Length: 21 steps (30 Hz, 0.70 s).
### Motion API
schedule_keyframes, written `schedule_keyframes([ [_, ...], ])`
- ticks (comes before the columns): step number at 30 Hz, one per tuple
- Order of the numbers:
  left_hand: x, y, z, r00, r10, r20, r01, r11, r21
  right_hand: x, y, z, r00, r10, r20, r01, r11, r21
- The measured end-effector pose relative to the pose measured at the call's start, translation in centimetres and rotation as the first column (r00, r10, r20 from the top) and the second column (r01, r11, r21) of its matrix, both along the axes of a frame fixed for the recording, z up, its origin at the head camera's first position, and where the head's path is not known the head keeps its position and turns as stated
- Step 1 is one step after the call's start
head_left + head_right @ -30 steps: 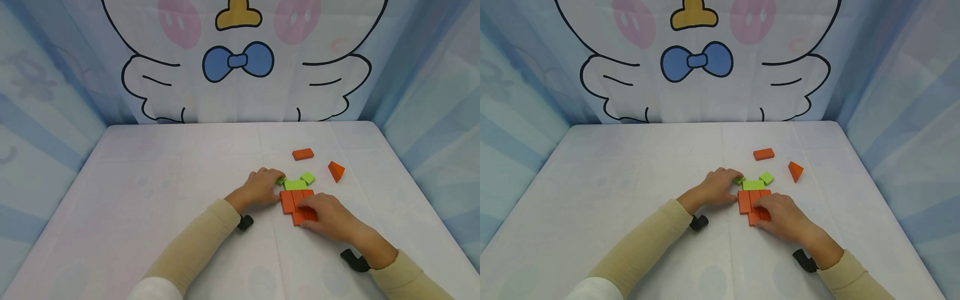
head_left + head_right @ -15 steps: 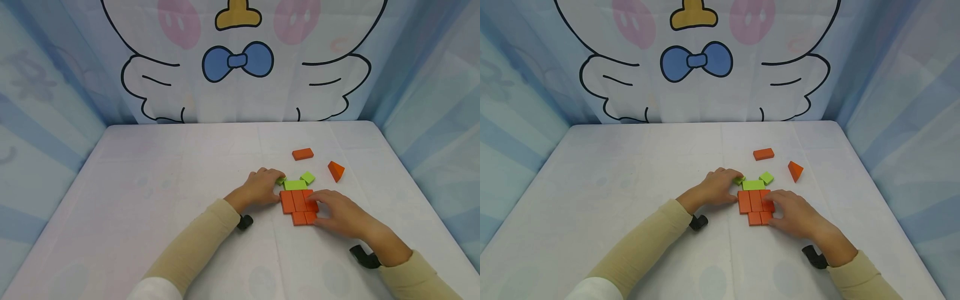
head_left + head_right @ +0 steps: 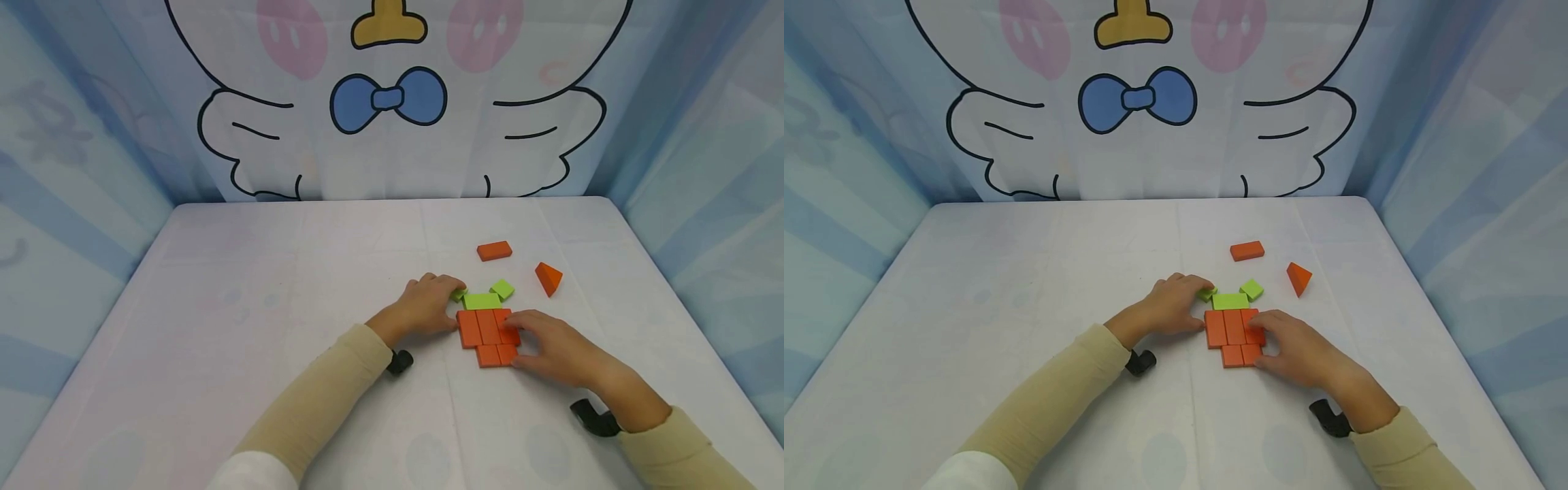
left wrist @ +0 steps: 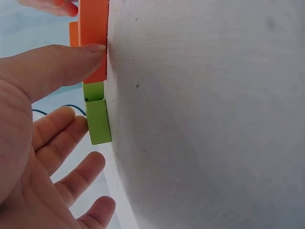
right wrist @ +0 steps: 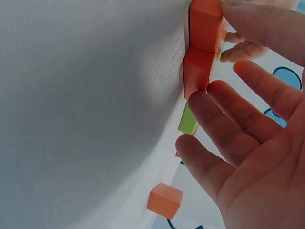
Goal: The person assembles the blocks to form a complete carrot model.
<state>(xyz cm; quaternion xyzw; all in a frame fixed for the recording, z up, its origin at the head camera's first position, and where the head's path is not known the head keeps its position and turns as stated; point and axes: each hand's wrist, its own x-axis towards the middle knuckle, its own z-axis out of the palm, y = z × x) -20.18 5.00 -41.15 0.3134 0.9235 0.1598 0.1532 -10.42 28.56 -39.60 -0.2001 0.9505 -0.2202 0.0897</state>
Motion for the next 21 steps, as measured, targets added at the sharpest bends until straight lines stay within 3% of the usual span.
schedule_keyframes([
  [21,-0.01,-0.16,0.36,1.0,-0.017,0.013,0.017,1.0,-0.007,-0.12,0.1,-0.13,1.0,0.012,-0.005,-0.013,1.0,-0.009],
])
